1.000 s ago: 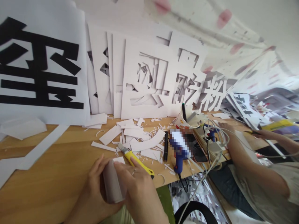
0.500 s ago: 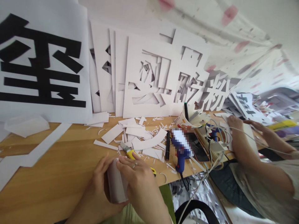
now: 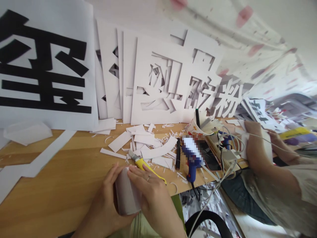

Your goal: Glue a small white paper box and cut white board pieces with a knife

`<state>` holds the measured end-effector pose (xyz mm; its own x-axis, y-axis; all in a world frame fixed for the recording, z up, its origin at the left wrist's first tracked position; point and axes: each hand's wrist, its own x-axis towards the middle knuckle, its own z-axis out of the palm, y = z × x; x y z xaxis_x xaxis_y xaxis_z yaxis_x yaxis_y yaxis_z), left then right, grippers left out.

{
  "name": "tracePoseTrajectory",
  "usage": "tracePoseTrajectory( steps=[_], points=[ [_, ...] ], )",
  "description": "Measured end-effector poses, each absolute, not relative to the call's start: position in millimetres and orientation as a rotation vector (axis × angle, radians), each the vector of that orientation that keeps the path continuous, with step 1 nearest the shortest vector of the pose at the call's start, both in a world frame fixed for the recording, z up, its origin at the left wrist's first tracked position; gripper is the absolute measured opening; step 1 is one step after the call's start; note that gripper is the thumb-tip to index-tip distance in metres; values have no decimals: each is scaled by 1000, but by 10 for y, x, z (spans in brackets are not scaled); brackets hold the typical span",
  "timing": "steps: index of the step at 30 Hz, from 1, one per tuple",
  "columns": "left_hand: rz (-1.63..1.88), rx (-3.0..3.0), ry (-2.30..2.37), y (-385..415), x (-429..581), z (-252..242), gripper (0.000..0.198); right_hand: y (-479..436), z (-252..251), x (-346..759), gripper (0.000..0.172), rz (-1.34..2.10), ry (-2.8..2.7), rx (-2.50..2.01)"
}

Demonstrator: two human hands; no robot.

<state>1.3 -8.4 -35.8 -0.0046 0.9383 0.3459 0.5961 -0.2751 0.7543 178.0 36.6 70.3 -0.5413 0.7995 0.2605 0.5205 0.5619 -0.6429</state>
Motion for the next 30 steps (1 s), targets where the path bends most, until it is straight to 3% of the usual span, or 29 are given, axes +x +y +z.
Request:
tracePoseTrajectory(
  steps=[4,9,16,23,30],
  points=[
    [1189,1898,1544,-90,17,-360,121,301,677,1881,63,643,-2236,-1155],
    [1204,1874,1557,-102,23,-360,121,268,644,1858,76,548,-2234,-1227],
    [1186,1876,1560,-93,20,-371,125,392,768,1747,55,425,-2320,-1300],
    [1163,1869,1590,-87,13,-338,123,381,704,1730,52,422,-2297,-1311],
    [1164,1953,1583,-80,9,-234,119,292,640,1858,68,525,-2274,-1232]
  ],
)
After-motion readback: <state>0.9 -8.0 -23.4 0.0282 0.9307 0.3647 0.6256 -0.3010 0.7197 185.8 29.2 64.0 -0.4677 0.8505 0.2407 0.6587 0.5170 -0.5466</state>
